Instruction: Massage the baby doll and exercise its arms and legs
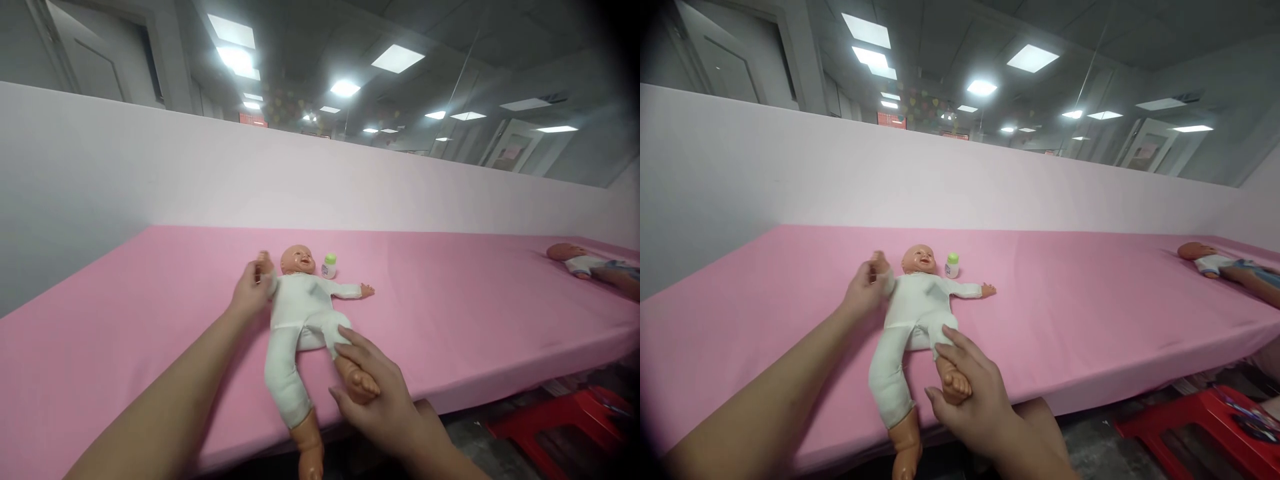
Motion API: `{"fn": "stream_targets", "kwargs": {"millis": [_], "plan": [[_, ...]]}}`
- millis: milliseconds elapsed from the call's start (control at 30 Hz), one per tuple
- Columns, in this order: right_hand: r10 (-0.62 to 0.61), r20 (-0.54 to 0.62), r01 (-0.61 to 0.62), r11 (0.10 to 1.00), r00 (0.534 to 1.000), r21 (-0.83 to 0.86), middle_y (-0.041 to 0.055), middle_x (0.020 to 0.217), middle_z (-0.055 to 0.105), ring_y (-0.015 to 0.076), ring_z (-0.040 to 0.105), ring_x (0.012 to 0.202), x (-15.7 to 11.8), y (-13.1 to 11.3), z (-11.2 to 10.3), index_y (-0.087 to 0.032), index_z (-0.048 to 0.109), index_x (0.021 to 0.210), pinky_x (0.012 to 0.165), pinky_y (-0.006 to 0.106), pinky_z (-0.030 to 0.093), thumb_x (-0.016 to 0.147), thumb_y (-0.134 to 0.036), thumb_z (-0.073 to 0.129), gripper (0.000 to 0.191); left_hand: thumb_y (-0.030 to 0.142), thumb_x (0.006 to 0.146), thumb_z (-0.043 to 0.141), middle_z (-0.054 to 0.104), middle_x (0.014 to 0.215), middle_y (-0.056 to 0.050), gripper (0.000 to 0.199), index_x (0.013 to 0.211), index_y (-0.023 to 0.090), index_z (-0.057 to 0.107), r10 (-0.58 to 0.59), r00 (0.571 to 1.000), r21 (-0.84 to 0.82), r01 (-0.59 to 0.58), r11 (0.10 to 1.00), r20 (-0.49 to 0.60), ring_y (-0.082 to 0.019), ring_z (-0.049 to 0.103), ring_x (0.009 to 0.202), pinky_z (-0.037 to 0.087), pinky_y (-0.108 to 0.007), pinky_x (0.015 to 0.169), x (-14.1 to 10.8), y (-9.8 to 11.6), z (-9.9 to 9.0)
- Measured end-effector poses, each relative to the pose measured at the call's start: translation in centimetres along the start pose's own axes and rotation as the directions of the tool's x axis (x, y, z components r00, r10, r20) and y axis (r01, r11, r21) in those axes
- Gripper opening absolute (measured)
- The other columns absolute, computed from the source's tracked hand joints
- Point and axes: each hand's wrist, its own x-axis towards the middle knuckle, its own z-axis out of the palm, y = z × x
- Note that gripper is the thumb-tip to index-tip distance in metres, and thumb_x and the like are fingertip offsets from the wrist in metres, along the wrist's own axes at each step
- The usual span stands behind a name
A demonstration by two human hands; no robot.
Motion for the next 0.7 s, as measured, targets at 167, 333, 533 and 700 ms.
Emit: {"fn": "stream_targets", "kwargs": {"millis": [167, 333, 533, 700], "plan": [[0.058, 0.145, -0.062, 0.998, 0.988, 0.023, 0.0098, 0.159, 0.046, 0.0305, 0.055, 0.139, 4.0, 1.9, 1.8, -0.027, 0.066, 0.130, 0.113, 0.045, 0.051, 0.082, -0.028, 0.076, 0.049, 0.025, 0.096, 0.052, 0.068, 0.118, -0.013, 0.037, 0.132, 0.025, 0.063, 0.219, 0.891, 0.647, -0.441, 0.622, 0.397, -0.032, 0.060, 0.113, 0.041, -0.048, 0.100, -2.3, 1.1, 2.5], [0.093, 0.235, -0.087, 0.996, 0.968, -0.033, 0.0083, 0.154, 0.052, 0.0281, 0.052, 0.140, 7.9, 3.2, 3.2, -0.027, 0.067, 0.126, 0.114, 0.047, 0.047, 0.082, -0.028, 0.074, 0.045, 0.029, 0.099, 0.051, 0.067, 0.116, -0.014, 0.039, 0.137, 0.027, 0.058, 0.208, 0.845, 0.770, -0.535, 0.347, 0.493, -0.032, 0.058, 0.108, 0.040, -0.046, 0.091, -2.6, 1.1, 3.4], [0.077, 0.256, -0.057, 0.995, 0.964, -0.085, 0.0100, 0.144, 0.057, 0.0275, 0.058, 0.130, 9.4, 4.6, 5.4, -0.023, 0.066, 0.117, 0.110, 0.046, 0.050, 0.083, -0.019, 0.067, 0.034, 0.028, 0.098, 0.049, 0.065, 0.118, -0.014, 0.041, 0.137, 0.028, 0.058, 0.170, 0.847, 0.750, -0.526, 0.400, 0.504, -0.033, 0.056, 0.109, 0.039, -0.046, 0.091, -2.5, 1.1, 3.2], [0.096, 0.265, -0.068, 0.991, 0.959, -0.111, 0.0094, 0.141, 0.059, 0.0277, 0.059, 0.127, 9.2, 4.9, 5.9, -0.023, 0.064, 0.118, 0.107, 0.045, 0.051, 0.082, -0.018, 0.066, 0.037, 0.029, 0.097, 0.050, 0.066, 0.117, -0.013, 0.037, 0.132, 0.029, 0.061, 0.168, 0.859, 0.751, -0.505, 0.426, 0.483, -0.032, 0.056, 0.109, 0.041, -0.046, 0.091, -2.3, 0.9, 3.3]]}}
